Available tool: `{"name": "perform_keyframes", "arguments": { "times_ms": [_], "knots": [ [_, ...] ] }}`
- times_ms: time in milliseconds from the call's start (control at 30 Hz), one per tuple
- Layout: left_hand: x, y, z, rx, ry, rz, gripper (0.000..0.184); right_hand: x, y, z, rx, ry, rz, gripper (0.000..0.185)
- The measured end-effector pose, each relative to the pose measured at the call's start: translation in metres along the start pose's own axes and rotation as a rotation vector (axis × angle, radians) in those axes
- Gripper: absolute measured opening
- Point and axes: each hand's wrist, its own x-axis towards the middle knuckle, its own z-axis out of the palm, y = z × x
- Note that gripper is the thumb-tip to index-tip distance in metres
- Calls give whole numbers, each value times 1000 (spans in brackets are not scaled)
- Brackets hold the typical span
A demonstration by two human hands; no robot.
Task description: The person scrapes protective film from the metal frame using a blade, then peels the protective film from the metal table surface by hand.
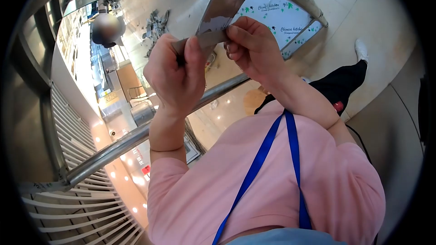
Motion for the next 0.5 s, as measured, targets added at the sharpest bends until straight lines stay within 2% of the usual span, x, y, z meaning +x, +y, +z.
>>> {"name": "perform_keyframes", "arguments": {
  "times_ms": [133, 233, 333, 500],
  "knots": [
    [-6, -7, -3, -120, 16, 1, 17, -5, 3, 6, -103, 73, 55, 11],
    [-8, -8, -3, -130, 48, -9, 15, -12, 2, 0, -136, 16, 198, 12],
    [-14, -10, 0, -91, 89, -1, 14, -15, 4, 0, -147, 31, 156, 14],
    [-12, -14, 6, -44, 194, 98, 21, -14, 6, -8, -179, -36, 228, 16]
  ]
}}
